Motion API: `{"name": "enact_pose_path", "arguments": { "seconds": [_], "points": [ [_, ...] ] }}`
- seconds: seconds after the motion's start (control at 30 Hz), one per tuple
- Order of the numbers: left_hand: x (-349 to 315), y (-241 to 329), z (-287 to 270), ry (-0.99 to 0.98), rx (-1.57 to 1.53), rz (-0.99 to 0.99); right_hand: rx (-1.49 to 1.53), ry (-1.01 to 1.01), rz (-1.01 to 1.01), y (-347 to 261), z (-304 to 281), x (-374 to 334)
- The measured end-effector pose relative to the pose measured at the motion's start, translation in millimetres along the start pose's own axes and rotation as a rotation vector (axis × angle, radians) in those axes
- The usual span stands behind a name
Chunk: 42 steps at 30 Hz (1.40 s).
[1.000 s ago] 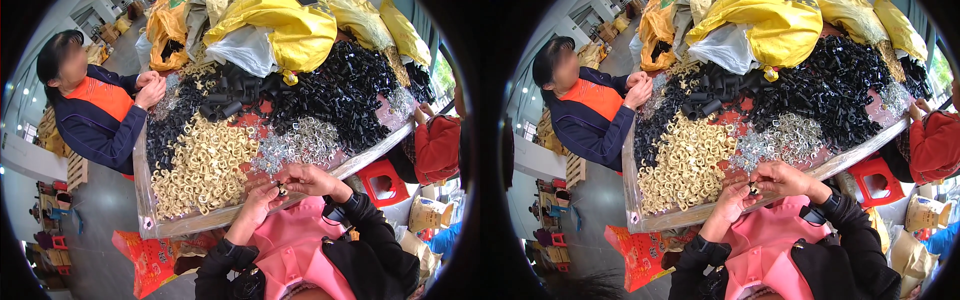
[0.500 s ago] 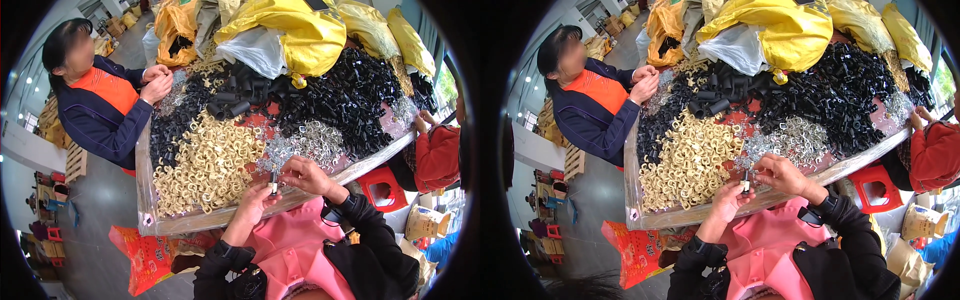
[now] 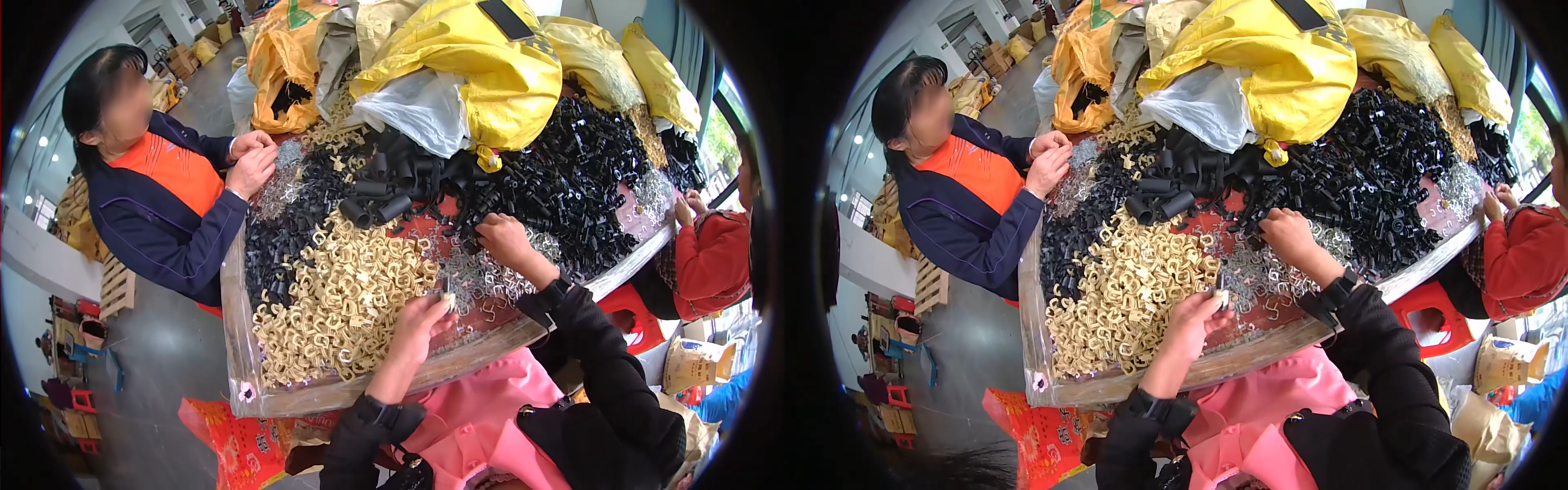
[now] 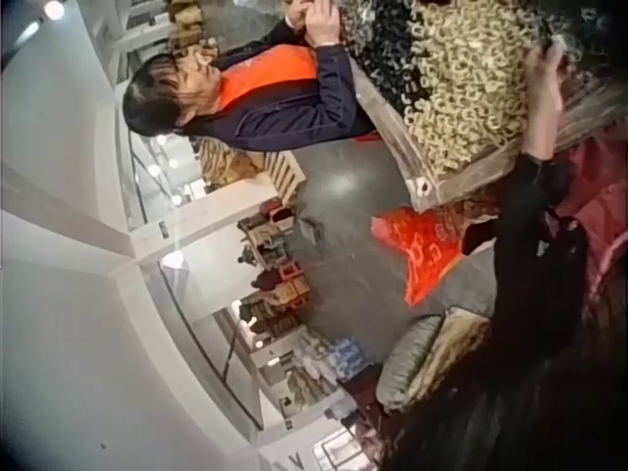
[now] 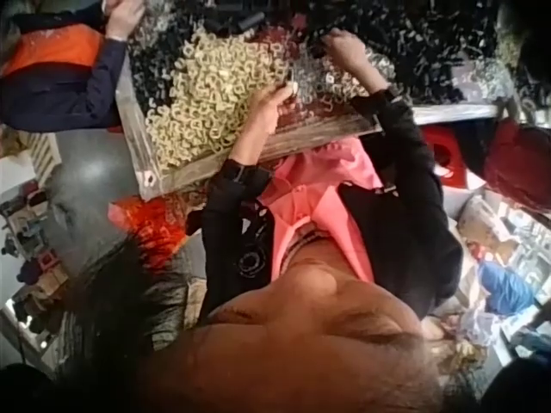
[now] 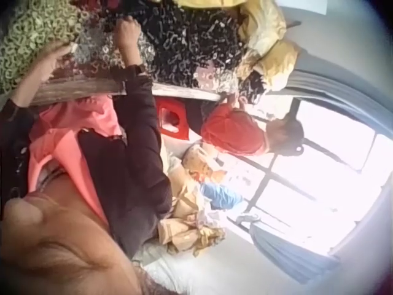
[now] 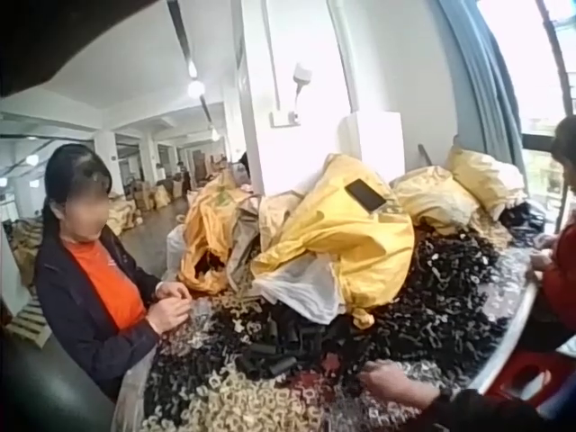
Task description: The person picks up a black plastic component and a metal clip by hand, then presses the metal clip into the black plastic component. They pick up a second metal clip and press it into the other side of the black plastic component before placing the assembled item onto the table.
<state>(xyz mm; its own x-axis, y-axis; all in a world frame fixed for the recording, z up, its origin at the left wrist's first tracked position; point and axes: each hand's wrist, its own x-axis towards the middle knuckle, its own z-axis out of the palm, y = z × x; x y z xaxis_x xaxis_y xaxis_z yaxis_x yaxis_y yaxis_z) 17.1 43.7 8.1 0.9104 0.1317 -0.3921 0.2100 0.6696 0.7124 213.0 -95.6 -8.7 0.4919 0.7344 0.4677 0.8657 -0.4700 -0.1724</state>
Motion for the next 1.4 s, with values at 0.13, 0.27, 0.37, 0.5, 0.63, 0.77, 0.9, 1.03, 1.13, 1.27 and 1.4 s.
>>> {"name": "enact_pose_path", "arguments": {
  "seconds": [0.13,0.27,0.37,0.5,0.63,0.77,0.9,1.03,1.13,1.27,1.4],
  "points": [
    [30,2,3,0.004,0.045,-0.006,-0.186,-0.2,0.056,4,10,1],
    [37,1,6,0.012,0.009,0.0,0.138,-0.007,0.077,-3,-4,-7],
    [35,-2,10,0.049,-0.018,0.032,0.615,-0.117,0.42,-25,-27,-11],
    [31,-7,26,0.051,-0.042,0.095,0.592,0.047,0.201,-50,-39,-25],
    [22,-14,42,0.064,-0.051,0.15,0.602,0.105,0.15,-66,-52,-36],
    [11,-17,55,0.035,-0.092,0.195,0.427,0.188,0.014,-73,-62,-45],
    [7,-24,56,0.034,-0.097,0.212,0.436,0.243,0.04,-93,-66,-57],
    [0,-23,55,-0.041,-0.071,0.165,0.624,0.27,0.105,-94,-68,-67],
    [-1,-24,51,-0.128,-0.092,0.103,0.697,0.287,0.095,-93,-68,-69],
    [-5,-22,48,-0.138,-0.11,0.068,0.806,0.221,0.104,-85,-64,-71],
    [-8,-19,47,-0.158,-0.082,0.007,0.99,0.124,0.175,-83,-61,-72]
  ]
}}
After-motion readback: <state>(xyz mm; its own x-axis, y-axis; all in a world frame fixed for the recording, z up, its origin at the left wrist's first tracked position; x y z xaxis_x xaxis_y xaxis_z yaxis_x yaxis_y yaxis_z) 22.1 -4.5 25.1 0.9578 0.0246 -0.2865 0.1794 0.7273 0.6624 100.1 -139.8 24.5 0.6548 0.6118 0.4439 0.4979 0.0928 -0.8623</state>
